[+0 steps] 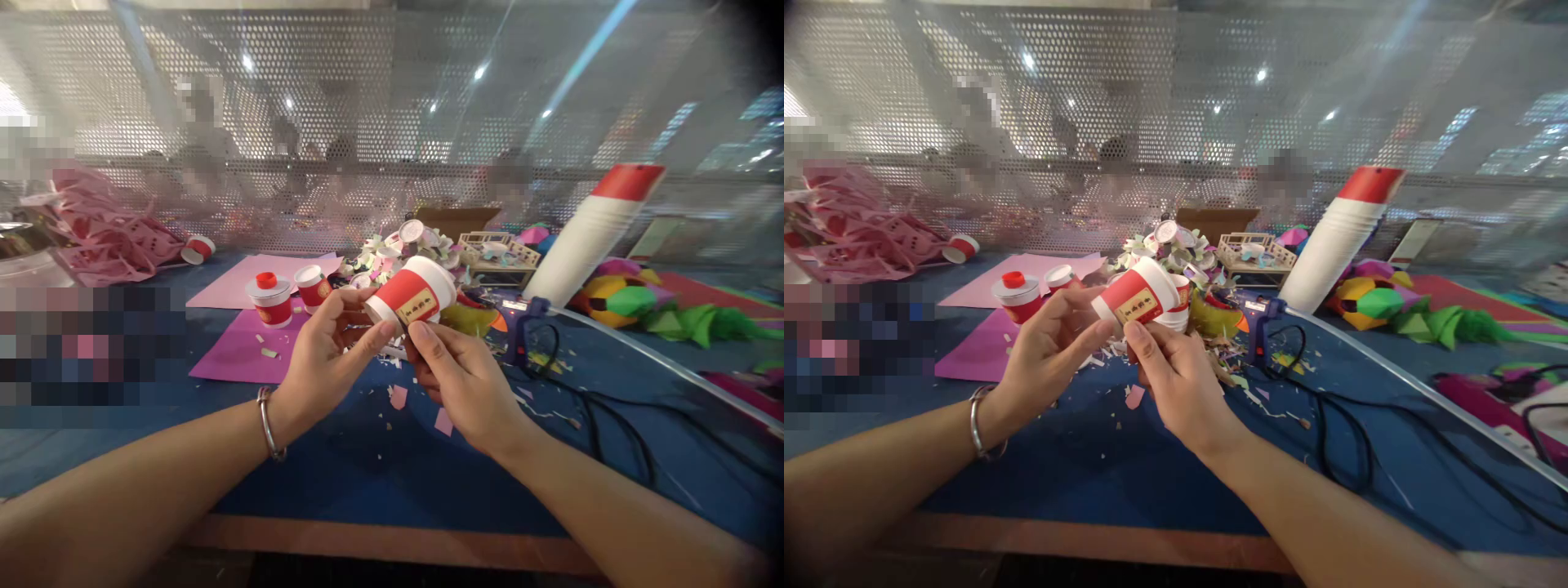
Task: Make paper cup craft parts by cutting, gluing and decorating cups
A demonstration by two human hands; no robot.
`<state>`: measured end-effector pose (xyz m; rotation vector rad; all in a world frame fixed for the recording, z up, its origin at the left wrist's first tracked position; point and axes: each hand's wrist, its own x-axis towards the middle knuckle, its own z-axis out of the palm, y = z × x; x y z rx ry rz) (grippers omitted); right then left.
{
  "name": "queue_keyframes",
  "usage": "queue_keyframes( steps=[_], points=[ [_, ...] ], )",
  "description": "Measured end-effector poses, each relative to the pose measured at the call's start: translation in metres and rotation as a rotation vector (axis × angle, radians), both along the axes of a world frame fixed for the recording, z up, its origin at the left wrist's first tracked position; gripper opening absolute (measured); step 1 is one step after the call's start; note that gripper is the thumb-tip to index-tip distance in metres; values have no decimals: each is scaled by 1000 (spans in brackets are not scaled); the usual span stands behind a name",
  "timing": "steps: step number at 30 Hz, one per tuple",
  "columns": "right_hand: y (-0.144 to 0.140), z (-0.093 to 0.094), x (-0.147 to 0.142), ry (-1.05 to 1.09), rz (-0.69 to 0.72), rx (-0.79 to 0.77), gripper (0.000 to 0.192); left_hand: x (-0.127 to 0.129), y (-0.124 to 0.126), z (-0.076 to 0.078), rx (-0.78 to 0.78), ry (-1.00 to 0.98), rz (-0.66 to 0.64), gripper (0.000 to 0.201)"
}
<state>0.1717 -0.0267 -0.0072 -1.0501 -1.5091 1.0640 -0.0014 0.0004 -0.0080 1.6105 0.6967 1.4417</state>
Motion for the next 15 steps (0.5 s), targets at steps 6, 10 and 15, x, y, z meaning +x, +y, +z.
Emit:
queue_keyframes(
  steps=[6,10,15],
  points=[
    [4,-1,2,-42,-5,54,49,4,-1,3,-280,-153,-191,39],
    [3,-2,1,-53,11,63,48,2,-1,4,-227,-122,-166,43],
    [-2,-3,-1,-61,6,101,46,1,-7,7,-88,-77,-97,44]
  ],
)
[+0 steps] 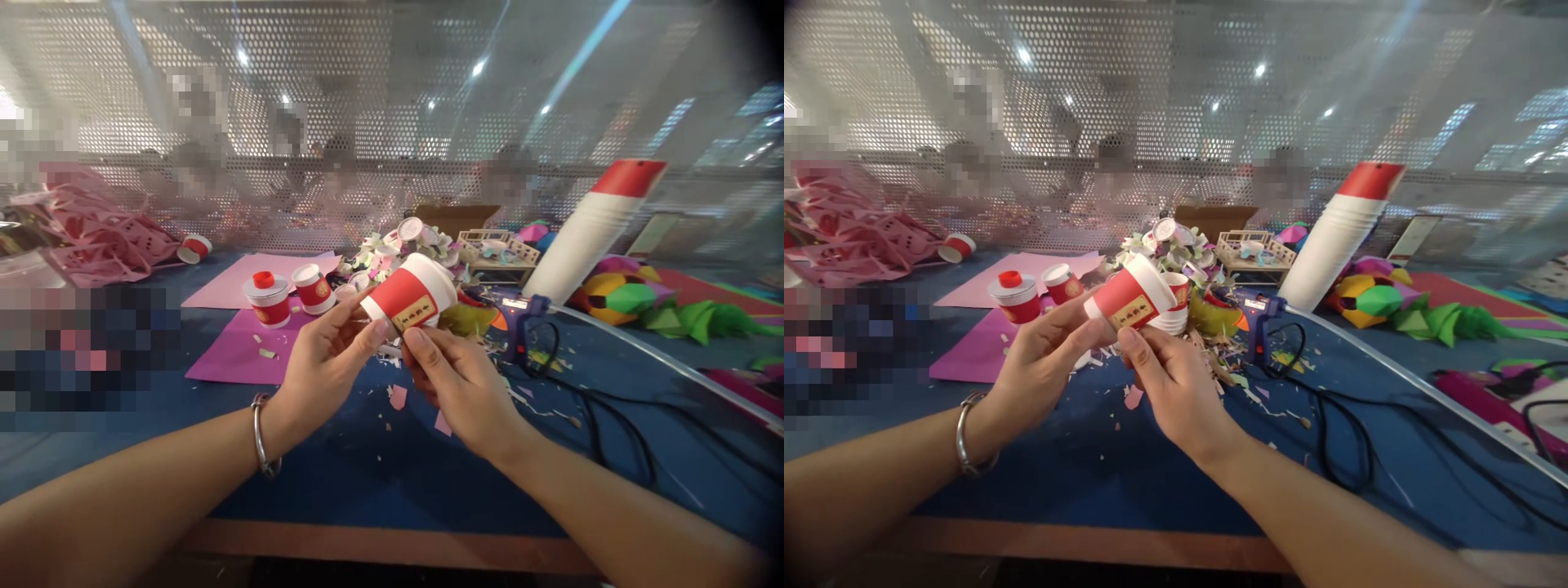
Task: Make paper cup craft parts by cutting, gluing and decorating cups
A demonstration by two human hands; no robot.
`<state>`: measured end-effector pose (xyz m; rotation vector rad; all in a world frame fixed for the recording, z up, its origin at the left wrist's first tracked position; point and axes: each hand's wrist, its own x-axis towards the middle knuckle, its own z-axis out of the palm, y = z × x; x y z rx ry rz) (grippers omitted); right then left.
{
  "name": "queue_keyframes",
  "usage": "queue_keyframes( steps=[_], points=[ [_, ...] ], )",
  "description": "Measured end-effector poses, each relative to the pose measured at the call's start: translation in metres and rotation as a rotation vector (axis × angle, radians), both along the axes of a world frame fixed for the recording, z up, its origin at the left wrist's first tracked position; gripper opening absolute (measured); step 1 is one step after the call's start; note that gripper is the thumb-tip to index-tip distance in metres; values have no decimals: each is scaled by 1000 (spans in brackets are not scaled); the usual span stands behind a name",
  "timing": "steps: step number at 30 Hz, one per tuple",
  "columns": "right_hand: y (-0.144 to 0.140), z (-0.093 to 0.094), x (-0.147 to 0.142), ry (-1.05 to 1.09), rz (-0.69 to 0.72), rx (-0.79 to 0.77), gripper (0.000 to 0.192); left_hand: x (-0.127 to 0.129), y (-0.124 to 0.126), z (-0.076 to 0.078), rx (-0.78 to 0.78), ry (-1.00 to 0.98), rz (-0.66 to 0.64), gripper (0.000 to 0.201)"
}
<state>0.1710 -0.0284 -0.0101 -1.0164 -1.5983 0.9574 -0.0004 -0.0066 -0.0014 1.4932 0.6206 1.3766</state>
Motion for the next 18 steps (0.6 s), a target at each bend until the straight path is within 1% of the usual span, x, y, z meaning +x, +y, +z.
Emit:
queue_keyframes(
  steps=[6,9,12,15,18],
  points=[
    [-4,2,-2,-22,-4,63,44,1,-4,1,125,37,99,48],
    [-4,1,-1,-15,1,59,43,0,-3,1,205,92,156,48],
    [-5,-1,-1,-4,12,42,43,-1,-2,1,253,147,198,48],
    [-4,-1,0,-11,-2,46,43,-2,-2,1,268,179,206,47],
    [-4,1,-1,-27,-16,63,43,-2,-1,0,254,181,181,49]
  ],
)
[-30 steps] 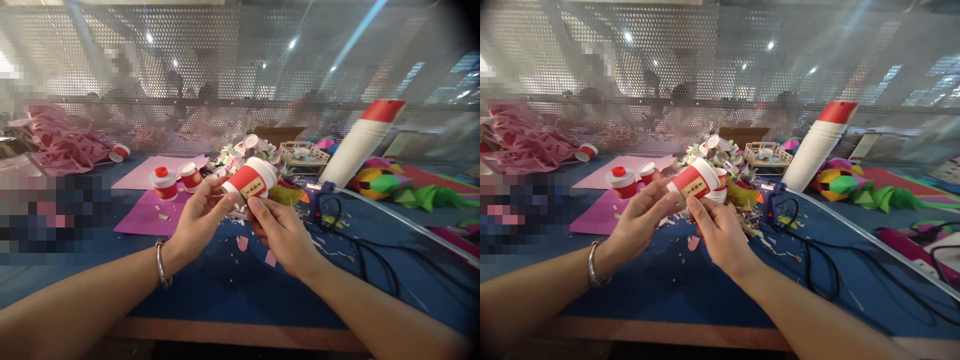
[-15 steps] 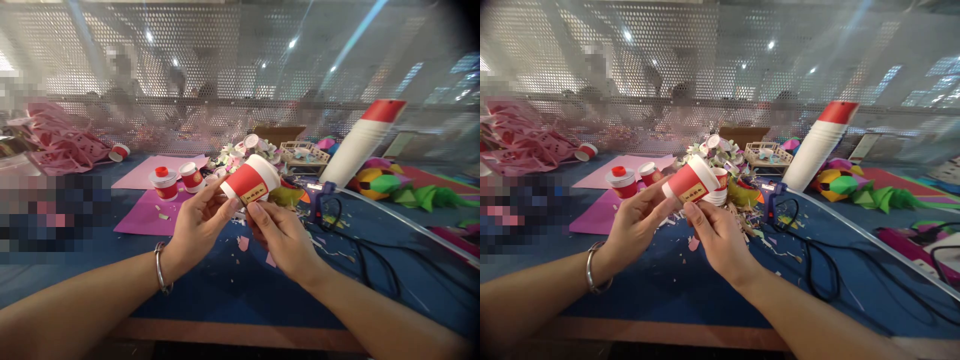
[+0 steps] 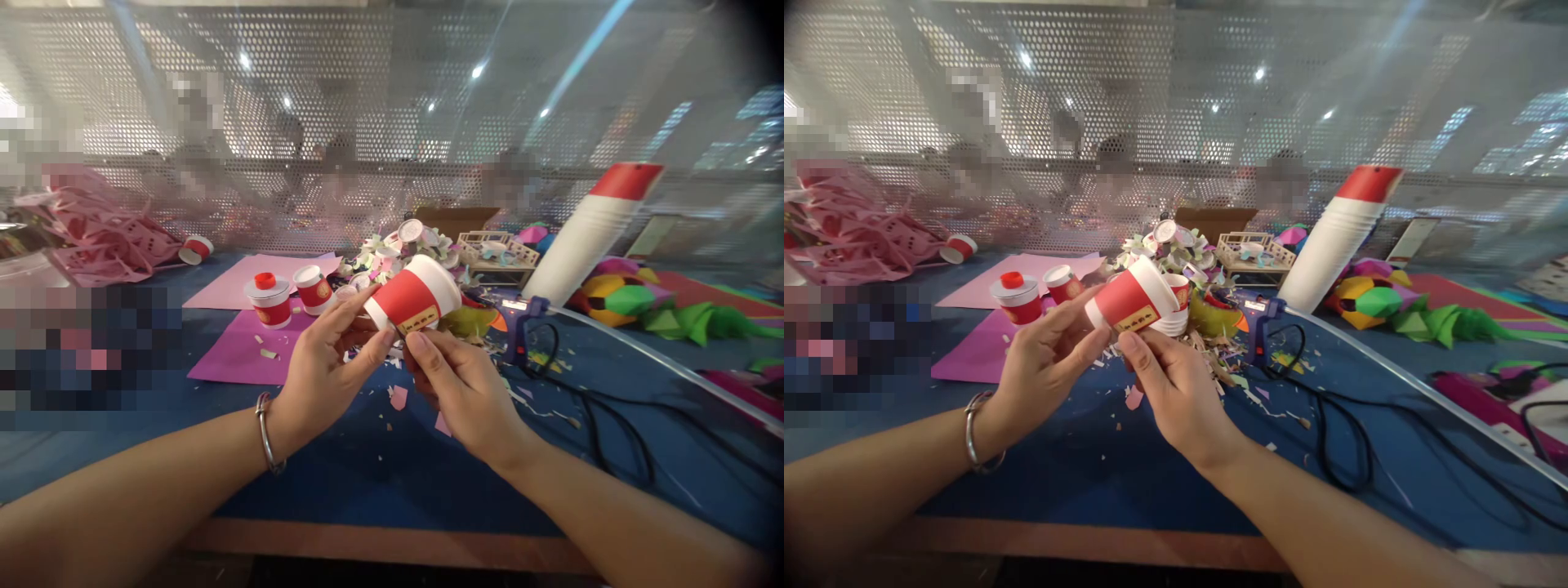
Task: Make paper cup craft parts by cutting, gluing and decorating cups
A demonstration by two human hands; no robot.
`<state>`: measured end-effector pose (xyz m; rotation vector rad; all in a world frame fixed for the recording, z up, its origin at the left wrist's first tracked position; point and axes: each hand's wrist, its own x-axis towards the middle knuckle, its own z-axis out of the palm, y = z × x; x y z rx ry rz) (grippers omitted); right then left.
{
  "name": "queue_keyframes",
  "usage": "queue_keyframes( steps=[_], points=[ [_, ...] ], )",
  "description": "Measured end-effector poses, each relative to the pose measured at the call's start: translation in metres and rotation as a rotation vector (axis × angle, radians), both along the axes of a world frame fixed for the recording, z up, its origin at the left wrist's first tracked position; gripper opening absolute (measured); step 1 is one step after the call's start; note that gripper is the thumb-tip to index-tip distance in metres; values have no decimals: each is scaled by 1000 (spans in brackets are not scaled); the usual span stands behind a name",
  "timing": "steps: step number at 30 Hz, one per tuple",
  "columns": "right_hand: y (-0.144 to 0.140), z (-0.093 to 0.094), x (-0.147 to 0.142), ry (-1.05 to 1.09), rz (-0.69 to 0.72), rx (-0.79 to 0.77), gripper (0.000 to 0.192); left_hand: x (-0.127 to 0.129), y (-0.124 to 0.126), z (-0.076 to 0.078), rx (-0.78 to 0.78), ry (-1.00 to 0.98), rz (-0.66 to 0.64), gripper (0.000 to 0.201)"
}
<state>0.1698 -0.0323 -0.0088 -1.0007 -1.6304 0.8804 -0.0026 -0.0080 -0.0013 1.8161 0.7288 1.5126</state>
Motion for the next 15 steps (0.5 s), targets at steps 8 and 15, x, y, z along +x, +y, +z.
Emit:
queue_keyframes(
  steps=[8,15],
  points=[
    [-2,1,-2,10,-24,20,43,0,1,-3,11,-13,10,50],
    [-5,0,-1,32,3,-13,42,1,-3,-1,-3,-28,-2,49]
  ],
)
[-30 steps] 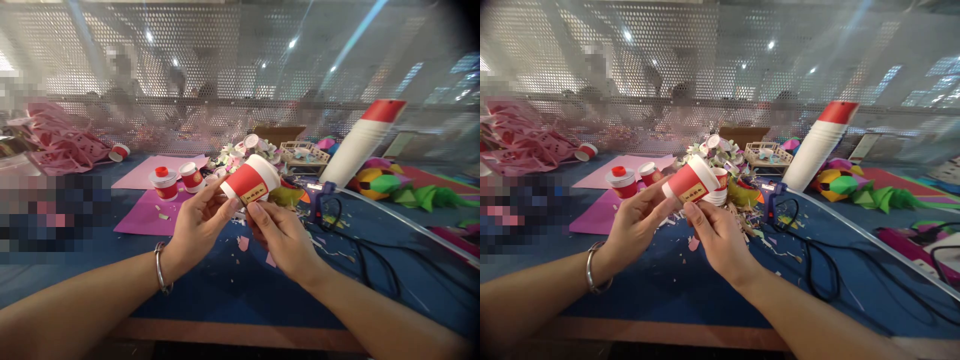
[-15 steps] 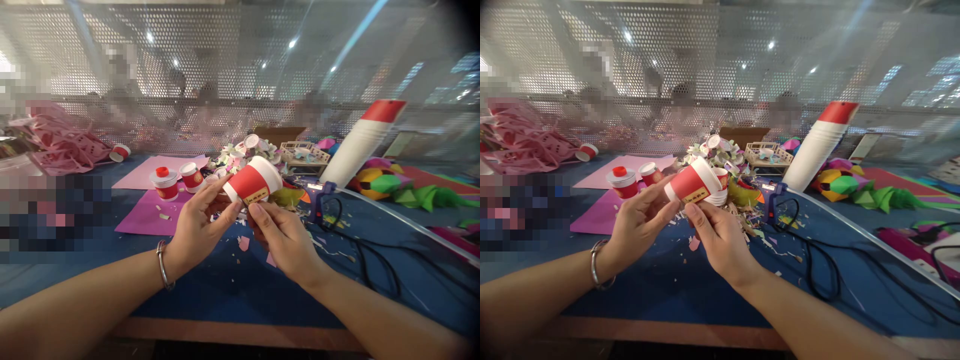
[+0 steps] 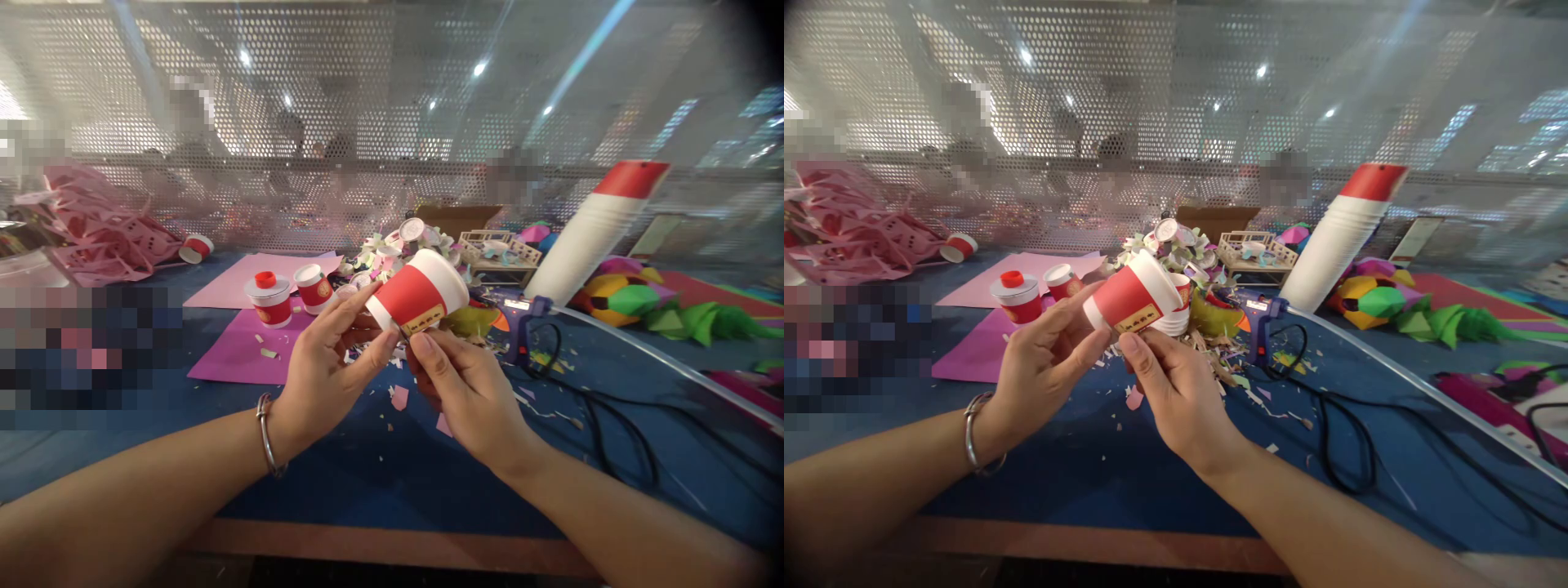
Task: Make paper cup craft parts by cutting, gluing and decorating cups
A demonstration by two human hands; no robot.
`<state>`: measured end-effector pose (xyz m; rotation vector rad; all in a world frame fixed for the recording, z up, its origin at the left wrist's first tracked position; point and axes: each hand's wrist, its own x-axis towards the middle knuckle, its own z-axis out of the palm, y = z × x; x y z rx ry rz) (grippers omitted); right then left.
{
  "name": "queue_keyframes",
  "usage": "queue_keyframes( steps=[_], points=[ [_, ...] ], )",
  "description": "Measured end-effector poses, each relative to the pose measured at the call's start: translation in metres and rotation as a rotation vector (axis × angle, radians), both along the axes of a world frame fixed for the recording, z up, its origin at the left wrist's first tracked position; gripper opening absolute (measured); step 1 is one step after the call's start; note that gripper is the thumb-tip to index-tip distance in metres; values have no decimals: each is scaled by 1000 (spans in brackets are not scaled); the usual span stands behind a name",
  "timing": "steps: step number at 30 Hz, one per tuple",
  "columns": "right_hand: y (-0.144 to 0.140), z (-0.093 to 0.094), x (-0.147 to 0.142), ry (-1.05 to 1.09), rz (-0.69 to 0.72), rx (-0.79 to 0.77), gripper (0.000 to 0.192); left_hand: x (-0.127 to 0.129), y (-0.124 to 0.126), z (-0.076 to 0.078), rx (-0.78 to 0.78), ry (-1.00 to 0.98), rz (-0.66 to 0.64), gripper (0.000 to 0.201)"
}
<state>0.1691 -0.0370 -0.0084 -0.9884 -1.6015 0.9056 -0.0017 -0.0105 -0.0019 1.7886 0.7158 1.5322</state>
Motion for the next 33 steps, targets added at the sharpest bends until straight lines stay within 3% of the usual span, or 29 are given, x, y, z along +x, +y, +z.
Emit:
queue_keyframes(
  steps=[4,10,14,25,29,33],
  points=[
    [3,1,0,-14,-23,-27,44,2,1,2,-137,-25,-61,47],
    [8,2,-1,16,-4,-47,46,4,5,-2,-198,-112,-67,54],
    [11,2,-2,41,2,-90,46,4,8,-6,-280,-172,-150,54],
    [5,2,-2,59,1,-105,46,0,2,-3,29,58,97,52],
    [5,4,-1,52,-1,-88,46,0,3,-4,-100,-36,-24,54],
    [6,5,-1,56,2,-81,46,3,6,-3,-290,-199,-164,41]
  ],
)
